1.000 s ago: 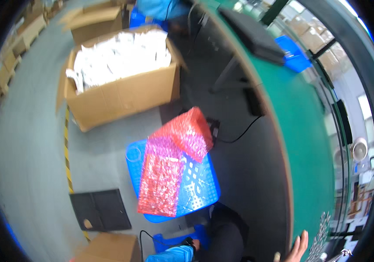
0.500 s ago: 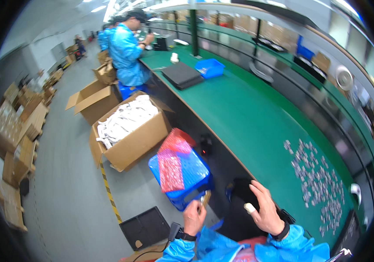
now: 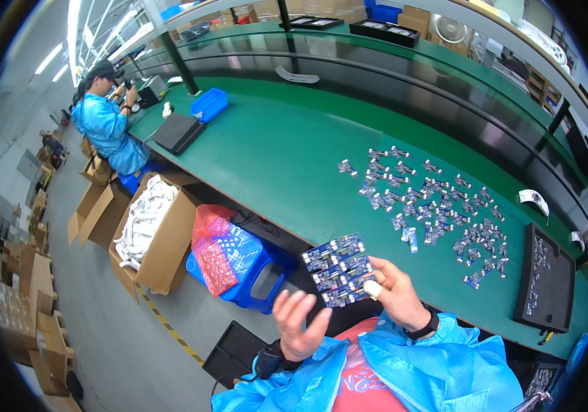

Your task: Assembling electronic circuit boards into plastic housings at a factory workbench.

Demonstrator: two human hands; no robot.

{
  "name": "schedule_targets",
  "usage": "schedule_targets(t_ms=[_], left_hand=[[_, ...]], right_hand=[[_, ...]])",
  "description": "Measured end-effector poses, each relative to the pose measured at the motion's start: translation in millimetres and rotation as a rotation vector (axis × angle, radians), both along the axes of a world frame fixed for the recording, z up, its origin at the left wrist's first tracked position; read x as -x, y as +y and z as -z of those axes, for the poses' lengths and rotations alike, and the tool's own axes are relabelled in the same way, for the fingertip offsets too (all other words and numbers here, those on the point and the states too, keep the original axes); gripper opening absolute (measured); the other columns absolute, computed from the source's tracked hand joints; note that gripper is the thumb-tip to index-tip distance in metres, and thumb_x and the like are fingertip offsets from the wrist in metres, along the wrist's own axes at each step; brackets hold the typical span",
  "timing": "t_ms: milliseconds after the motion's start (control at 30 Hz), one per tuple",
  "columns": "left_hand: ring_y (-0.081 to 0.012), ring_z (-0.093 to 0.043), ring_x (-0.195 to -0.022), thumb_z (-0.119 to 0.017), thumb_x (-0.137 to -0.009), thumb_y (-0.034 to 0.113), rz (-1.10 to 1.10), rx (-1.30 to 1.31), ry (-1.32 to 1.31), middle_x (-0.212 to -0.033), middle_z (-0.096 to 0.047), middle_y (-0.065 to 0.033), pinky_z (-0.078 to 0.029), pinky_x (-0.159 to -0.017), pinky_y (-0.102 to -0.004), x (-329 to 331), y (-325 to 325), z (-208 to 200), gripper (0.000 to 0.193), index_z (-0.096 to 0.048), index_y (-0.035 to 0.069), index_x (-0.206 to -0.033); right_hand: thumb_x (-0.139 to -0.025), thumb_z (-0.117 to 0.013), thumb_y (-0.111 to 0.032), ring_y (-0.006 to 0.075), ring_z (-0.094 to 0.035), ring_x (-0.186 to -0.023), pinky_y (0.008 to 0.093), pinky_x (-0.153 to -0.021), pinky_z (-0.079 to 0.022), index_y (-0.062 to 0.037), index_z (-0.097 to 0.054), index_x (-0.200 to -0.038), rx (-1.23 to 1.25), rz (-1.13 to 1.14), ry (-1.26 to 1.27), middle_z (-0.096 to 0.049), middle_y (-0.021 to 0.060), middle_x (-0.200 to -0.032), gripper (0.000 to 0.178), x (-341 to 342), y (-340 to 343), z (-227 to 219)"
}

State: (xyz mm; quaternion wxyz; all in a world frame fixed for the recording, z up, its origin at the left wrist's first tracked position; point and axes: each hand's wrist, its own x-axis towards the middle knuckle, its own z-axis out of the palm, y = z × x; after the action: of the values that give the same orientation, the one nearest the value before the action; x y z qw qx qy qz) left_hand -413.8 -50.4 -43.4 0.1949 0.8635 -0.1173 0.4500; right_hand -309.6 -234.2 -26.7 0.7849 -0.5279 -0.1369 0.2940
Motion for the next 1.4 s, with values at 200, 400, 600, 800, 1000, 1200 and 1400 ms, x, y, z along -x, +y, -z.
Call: schedule_targets(t_ms=[200, 400, 600, 800, 1000, 1200, 1400], left_hand=[[-0.025, -0.051, -0.119, -0.058, -0.091, 0.007, 0.463, 1.293, 0.624, -0.13, -0.049, -0.0168, -0.043, -0.098, -0.04, -69.7, 6.2, -21.3, 0.049, -0.038, -0.002, -0.134], [-0.0117, -0.058, -0.104, -0.054, -0.096, 0.012, 0.873, 1.356, 1.429, -0.113, -0.062, -0.0082, -0.046, -0.09, -0.0275, -185.6, 7.9, -29.5, 0.032, -0.052, -0.003, -0.124], [-0.0096, -0.061, -0.095, -0.052, -0.098, 0.012, 0.859, 1.489, 1.442, -0.103, -0.066, -0.0048, -0.049, -0.085, -0.0266, -213.9, -31.6, -17.6, 0.02, -0.056, -0.001, -0.112], [-0.0129, -0.06, -0.102, -0.05, -0.097, 0.01, 0.862, 1.695, 1.302, -0.11, -0.063, -0.0068, -0.05, -0.09, -0.031, -178.3, -67.3, 2.2, 0.02, -0.053, 0.002, -0.115], [-0.016, -0.062, -0.103, -0.059, -0.088, -0.003, 0.93, 1.696, 1.387, -0.111, -0.064, -0.0072, -0.052, -0.09, -0.0343, -132.2, -96.8, -0.8, 0.035, -0.053, 0.002, -0.121], [-0.0189, -0.065, -0.098, -0.061, -0.086, -0.003, 0.932, 1.76, 1.456, -0.109, -0.066, -0.0098, -0.055, -0.086, -0.0352, -119.6, -106.4, 6.8, 0.032, -0.056, 0.0, -0.118], [-0.0194, -0.066, -0.095, -0.06, -0.087, -0.003, 0.975, 1.778, 1.487, -0.107, -0.067, -0.0104, -0.055, -0.085, -0.0355, -129.6, -104.4, 5.5, 0.029, -0.057, -0.001, -0.116]], right_hand=[[-0.093, -0.052, -0.002, 0.0132, -0.058, -0.102, 0.0273, -0.085, -0.048, 0.0012, -0.042, -0.134, 0.069, 0.086, 0.001, -0.062, 0.009, -0.112, 0.042, -31.2, -34.4, 1.0], [-0.094, -0.053, -0.007, 0.0127, -0.058, -0.101, 0.0279, -0.087, -0.047, 0.0018, -0.045, -0.134, 0.302, 0.058, -0.195, -0.062, 0.0092, -0.11, 0.041, -67.6, -65.2, -6.9], [-0.096, -0.051, -0.005, 0.0164, -0.055, -0.11, 0.0294, -0.095, -0.043, 0.0011, -0.033, -0.14, 0.092, 0.361, 0.049, -0.058, 0.0129, -0.121, 0.048, -64.4, -83.4, -12.0], [-0.094, -0.054, -0.002, 0.0121, -0.057, -0.105, 0.0277, -0.091, -0.045, 0.0019, -0.047, -0.123, 0.152, 0.484, 0.044, -0.061, 0.009, -0.113, 0.03, -31.5, -98.5, 7.6], [-0.095, -0.056, -0.007, 0.0095, -0.059, -0.097, 0.0266, -0.087, -0.048, 0.0032, -0.055, -0.114, 0.19, 0.467, 0.036, -0.063, 0.005, -0.105, 0.022, 7.5, -121.0, 11.9], [-0.094, -0.057, -0.009, 0.0094, -0.059, -0.097, 0.0264, -0.086, -0.048, 0.0035, -0.057, -0.114, 0.189, 0.445, -0.006, -0.064, 0.0056, -0.105, 0.024, 17.1, -129.4, 11.2], [-0.094, -0.056, -0.006, 0.0112, -0.061, -0.092, 0.0268, -0.082, -0.05, 0.0046, -0.058, -0.113, 0.024, 0.471, 0.09, -0.066, 0.0074, -0.103, 0.022, 11.2, -123.4, 22.3]])
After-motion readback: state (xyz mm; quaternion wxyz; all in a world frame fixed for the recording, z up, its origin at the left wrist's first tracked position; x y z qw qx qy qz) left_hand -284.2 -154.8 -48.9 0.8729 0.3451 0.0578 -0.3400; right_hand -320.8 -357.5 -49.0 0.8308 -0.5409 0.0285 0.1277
